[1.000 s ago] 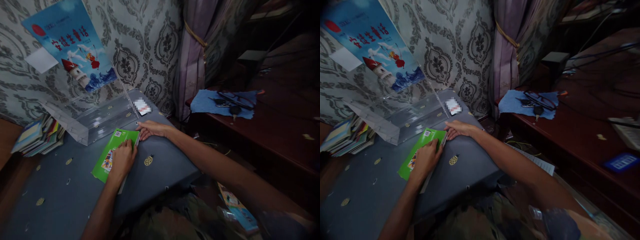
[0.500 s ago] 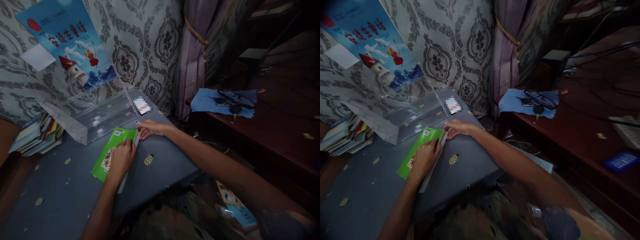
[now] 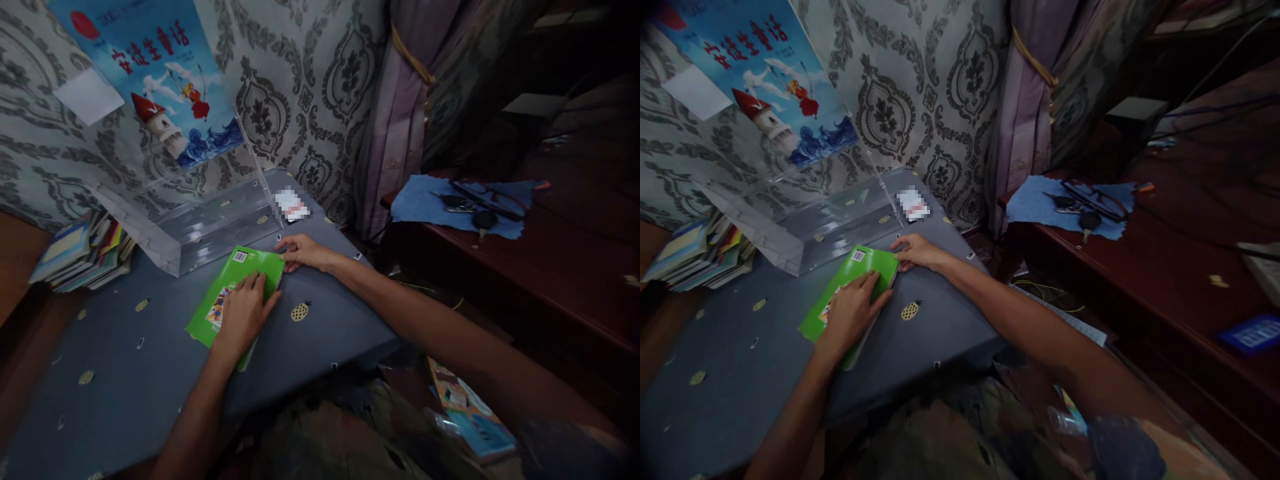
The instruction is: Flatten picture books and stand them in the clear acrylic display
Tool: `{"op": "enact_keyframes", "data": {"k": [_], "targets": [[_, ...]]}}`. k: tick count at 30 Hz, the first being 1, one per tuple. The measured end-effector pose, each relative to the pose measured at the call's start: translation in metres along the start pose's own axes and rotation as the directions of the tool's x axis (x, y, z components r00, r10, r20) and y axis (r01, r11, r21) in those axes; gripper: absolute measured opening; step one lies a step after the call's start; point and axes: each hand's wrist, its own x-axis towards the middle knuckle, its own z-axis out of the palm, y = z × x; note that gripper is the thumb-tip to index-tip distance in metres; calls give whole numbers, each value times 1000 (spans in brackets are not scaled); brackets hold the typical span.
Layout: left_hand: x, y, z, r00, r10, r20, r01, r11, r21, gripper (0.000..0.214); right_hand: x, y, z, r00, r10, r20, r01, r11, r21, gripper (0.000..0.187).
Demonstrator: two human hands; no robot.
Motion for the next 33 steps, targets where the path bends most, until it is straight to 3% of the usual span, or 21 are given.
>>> {"op": "enact_keyframes", "data": {"k": [5, 10, 15, 19, 21, 25, 29, 33], "targets": [[-35, -29, 4, 997, 73, -39, -77, 989, -128, 44, 3, -1, 2, 997, -30, -72, 33, 999, 29, 28], [-69, -48, 16, 984, 176, 5, -174, 975, -136, 68, 5, -1, 5, 987, -61, -151, 64, 998, 16, 24], [-82, -47, 21, 971, 226, 81, -220, 972, -86, 83, 13, 1, 6, 983, -110, -148, 105, 994, -42, 23], [-85, -40, 14, 964, 235, 121, -225, 970, -89, 90, 37, 0, 17, 965, -190, -181, 167, 977, -136, 20], [-86, -37, 10, 965, 232, 125, -222, 971, -89, 86, 53, 1, 24, 946, -235, -225, 183, 956, -230, 15], [-86, -39, 12, 971, 220, 96, -211, 973, -92, 67, 73, 8, 31, 939, -233, -253, 165, 950, -265, 9], [-87, -43, 17, 972, 231, 41, -225, 968, -112, 50, 71, 17, 27, 926, -318, -203, 231, 904, -360, 6], [-89, -41, 22, 963, 267, -19, -268, 961, -66, 47, 64, 19, 24, 921, -350, -173, 256, 875, -410, 12]]}}
